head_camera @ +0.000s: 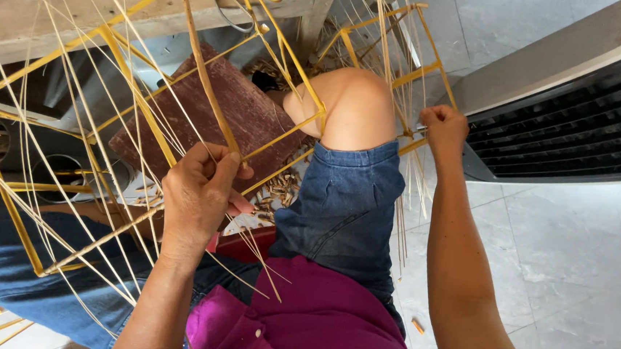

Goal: The person sits on the floor weaving thin bamboo strips over and under the bars of a yellow rectangular frame, pulling and tightening each strip by hand to build up the woven surface. Near the end they pick up a knife and trim a strip, then continue weaving the strips into the frame.

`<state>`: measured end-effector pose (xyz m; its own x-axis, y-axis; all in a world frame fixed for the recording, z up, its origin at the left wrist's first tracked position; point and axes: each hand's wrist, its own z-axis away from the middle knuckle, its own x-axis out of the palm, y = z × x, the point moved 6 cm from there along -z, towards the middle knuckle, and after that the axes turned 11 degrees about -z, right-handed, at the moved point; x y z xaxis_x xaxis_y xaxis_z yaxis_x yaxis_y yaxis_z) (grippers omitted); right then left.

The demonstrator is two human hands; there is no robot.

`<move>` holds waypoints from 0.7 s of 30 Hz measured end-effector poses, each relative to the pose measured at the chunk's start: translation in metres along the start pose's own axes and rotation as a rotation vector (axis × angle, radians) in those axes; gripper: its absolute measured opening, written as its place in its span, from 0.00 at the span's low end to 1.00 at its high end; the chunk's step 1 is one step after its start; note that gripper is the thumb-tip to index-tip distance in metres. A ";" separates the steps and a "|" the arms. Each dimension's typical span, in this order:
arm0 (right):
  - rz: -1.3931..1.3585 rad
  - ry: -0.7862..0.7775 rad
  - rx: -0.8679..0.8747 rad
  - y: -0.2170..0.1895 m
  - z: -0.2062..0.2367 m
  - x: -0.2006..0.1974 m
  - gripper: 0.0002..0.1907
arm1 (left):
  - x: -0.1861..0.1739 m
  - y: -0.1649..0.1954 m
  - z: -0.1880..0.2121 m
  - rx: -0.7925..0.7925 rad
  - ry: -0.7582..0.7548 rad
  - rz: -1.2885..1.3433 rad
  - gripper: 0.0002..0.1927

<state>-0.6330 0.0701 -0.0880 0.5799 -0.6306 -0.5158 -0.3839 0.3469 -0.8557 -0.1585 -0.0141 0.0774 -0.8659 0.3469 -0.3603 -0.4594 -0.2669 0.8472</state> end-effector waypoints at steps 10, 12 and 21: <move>0.185 0.003 -0.228 -0.023 0.013 0.028 0.11 | 0.001 0.003 0.004 0.022 0.004 -0.023 0.10; 0.142 -0.098 -0.097 -0.016 0.017 0.045 0.12 | 0.000 0.003 0.004 0.034 0.000 -0.032 0.10; 0.105 -0.054 -0.107 -0.023 0.015 0.027 0.10 | 0.004 0.001 0.002 0.008 -0.014 0.006 0.10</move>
<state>-0.5979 0.0555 -0.0825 0.5689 -0.5555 -0.6065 -0.5175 0.3313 -0.7889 -0.1627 -0.0113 0.0777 -0.8658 0.3577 -0.3498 -0.4525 -0.2615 0.8526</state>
